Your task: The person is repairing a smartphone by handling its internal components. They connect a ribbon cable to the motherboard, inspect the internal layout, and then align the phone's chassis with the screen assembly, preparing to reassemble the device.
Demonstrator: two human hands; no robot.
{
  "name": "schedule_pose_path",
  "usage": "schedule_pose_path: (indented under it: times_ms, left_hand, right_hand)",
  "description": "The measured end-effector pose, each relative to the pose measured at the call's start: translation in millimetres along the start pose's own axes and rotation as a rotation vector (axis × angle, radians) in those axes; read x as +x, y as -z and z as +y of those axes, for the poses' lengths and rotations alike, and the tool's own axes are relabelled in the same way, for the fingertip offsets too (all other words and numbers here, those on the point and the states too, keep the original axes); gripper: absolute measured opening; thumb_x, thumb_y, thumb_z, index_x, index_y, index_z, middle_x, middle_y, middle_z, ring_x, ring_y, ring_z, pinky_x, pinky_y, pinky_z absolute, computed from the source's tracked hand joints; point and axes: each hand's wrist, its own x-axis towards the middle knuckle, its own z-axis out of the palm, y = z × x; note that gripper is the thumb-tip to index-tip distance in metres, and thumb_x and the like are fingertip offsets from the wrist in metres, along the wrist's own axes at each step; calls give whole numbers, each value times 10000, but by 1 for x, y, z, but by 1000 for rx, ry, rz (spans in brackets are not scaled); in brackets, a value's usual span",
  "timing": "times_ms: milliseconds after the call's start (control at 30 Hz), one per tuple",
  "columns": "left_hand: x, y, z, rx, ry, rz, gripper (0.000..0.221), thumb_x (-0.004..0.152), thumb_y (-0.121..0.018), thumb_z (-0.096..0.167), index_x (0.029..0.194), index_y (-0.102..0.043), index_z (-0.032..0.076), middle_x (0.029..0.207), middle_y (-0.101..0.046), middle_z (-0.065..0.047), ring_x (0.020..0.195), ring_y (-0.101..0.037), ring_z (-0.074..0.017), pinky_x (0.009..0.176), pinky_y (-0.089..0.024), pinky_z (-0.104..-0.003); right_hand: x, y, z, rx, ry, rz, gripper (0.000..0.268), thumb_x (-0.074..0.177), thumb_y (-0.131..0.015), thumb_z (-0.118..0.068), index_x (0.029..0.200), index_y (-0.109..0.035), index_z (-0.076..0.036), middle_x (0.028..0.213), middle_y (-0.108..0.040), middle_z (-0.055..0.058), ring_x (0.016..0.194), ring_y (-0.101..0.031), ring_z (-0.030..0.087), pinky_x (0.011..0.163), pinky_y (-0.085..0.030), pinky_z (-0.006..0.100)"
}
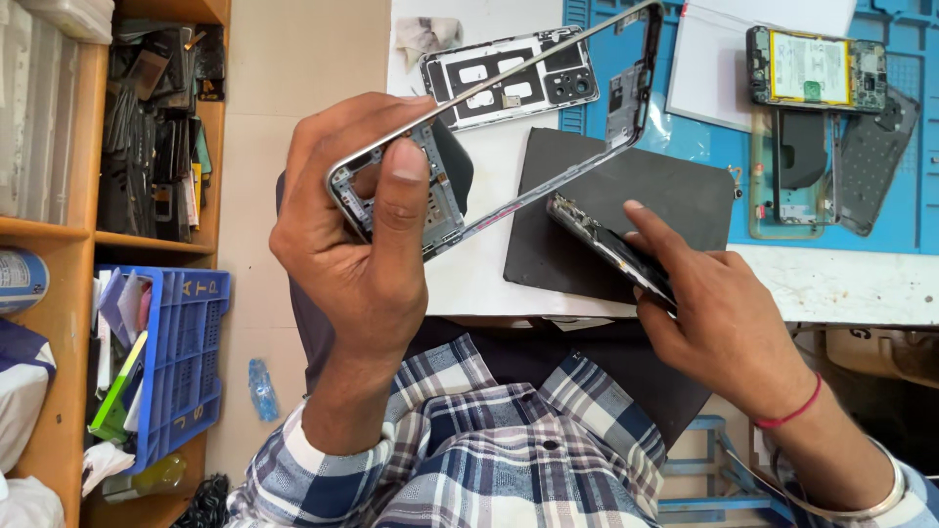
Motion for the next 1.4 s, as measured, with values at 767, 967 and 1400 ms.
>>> schedule_pose_path:
  times_ms: [767, 967, 1400]
  left_hand:
    - [4, -2, -22, -25, 70, -31, 281, 1181, -653, 327, 1198, -751, 65, 1143, -708, -14, 883, -640, -33, 788, -527, -186]
    - [12, -8, -34, -227, 159, -115, 310, 1157, -617, 353, 1195, -738, 70, 1070, -704, 3, 806, -627, -11, 681, -499, -174]
    - [20, -51, -45, -490, 121, -352, 596, 1214, -295, 494, 1222, -696, 53, 1107, -718, -51, 986, -707, -90, 898, -598, -251]
  right_hand:
    - [-4, 7, 0, -180, 196, 429, 230, 888, -822, -38, 1107, -749, -46, 1037, -727, 86, 917, -687, 248, 789, -540, 348]
    - [-10, 24, 41, 95, -38, 318, 253, 962, -729, -136, 1195, -705, -41, 1045, -706, 109, 908, -702, 234, 823, -559, 338]
    - [29, 86, 57, -145, 317, 215, 373, 1109, -522, -324, 1337, -610, -41, 1057, -663, 137, 920, -724, 224, 909, -590, 352]
